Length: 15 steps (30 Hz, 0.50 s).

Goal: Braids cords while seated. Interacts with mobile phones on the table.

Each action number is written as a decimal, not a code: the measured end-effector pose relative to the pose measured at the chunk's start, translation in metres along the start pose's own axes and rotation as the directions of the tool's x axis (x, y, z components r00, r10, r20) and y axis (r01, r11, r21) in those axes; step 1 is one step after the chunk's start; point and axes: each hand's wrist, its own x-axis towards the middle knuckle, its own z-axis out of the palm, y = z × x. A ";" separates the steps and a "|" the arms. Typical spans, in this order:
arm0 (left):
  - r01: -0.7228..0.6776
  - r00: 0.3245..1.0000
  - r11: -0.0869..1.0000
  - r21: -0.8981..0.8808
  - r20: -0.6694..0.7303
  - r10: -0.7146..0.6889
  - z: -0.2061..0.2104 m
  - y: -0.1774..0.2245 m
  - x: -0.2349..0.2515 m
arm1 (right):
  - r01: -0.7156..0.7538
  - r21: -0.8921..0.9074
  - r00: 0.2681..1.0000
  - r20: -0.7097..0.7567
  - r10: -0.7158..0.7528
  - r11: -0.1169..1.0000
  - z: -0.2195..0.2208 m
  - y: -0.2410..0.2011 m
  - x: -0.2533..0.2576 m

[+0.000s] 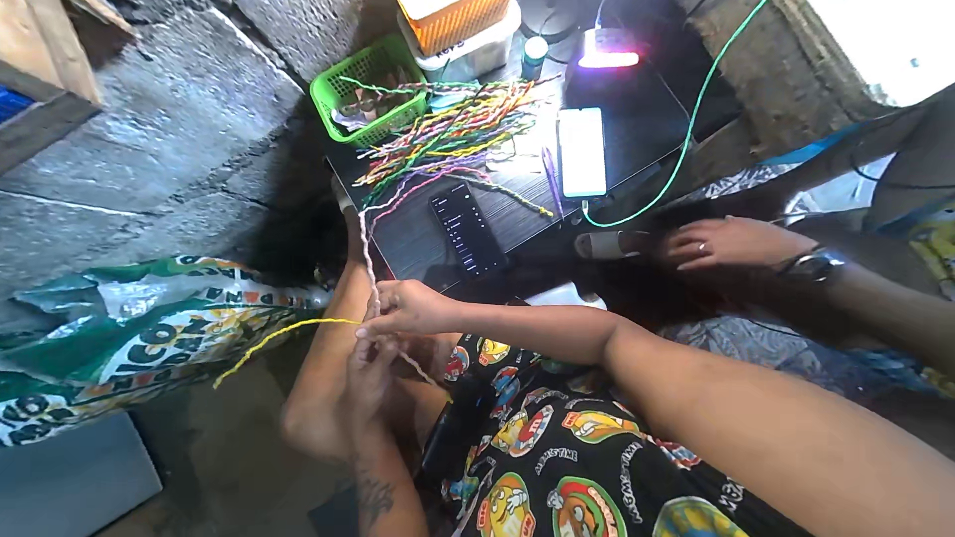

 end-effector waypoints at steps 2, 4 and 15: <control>0.011 1.000 1.000 0.026 0.024 -0.011 -0.002 0.001 -0.001 | 0.008 0.029 1.000 0.014 -0.008 1.000 -0.004 0.007 0.002; 0.028 0.998 0.996 0.085 0.049 -0.032 -0.001 0.005 -0.005 | 0.025 0.042 0.999 0.040 -0.027 0.999 -0.010 0.014 0.003; 0.205 0.976 0.966 0.156 0.042 -0.213 0.022 0.021 0.006 | 0.229 0.165 0.967 0.074 -0.244 0.959 -0.040 0.034 -0.017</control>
